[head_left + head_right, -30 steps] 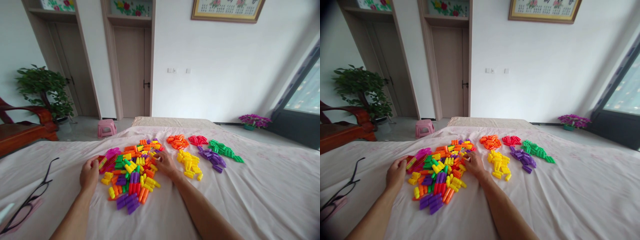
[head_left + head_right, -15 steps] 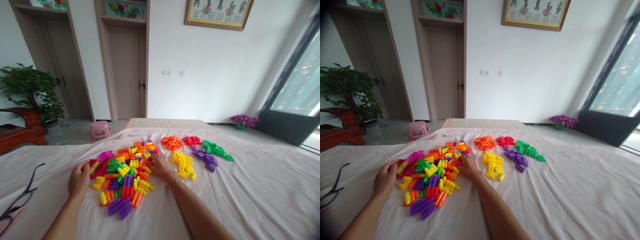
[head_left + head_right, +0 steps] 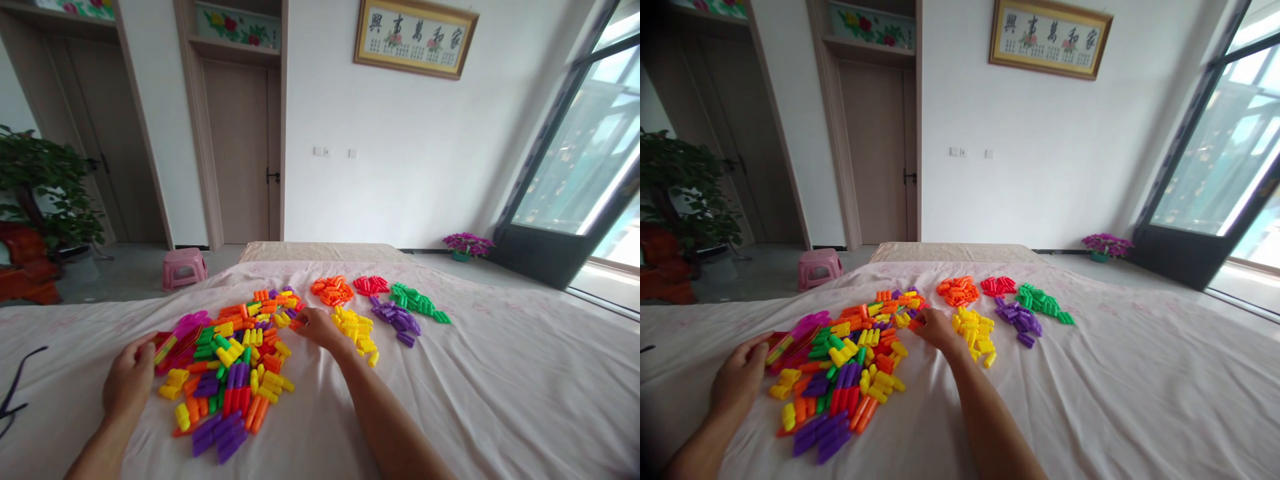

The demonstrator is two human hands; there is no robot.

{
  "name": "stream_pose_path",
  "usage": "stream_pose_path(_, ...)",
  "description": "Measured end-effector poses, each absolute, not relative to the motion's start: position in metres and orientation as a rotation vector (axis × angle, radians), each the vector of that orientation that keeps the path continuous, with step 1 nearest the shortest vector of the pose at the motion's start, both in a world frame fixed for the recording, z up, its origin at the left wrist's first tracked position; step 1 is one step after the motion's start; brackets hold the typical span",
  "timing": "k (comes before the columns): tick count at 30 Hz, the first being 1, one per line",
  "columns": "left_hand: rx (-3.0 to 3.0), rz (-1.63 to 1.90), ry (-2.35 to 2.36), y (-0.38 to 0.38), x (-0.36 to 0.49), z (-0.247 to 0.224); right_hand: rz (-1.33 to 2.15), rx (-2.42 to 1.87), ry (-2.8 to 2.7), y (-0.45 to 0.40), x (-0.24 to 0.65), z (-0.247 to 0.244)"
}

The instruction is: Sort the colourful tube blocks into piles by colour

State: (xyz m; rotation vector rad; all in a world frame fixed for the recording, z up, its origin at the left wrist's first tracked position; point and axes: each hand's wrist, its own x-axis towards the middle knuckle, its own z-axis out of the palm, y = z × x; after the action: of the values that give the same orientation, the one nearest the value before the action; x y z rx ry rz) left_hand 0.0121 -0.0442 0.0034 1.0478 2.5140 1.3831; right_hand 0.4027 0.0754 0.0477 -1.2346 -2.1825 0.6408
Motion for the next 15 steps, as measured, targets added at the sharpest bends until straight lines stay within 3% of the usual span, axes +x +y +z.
stream_pose_path(7, 1.100, 1.294, 2.492, -0.050, 0.021, 0.015, 0.600, -1.322, -1.728, 0.097, 0.431, 0.054)
stream_pose_path(15, 1.103, 1.251, 2.517, -0.049, 0.017, 0.013, 0.733, -1.045, -1.285, 0.117, 0.444, 0.046)
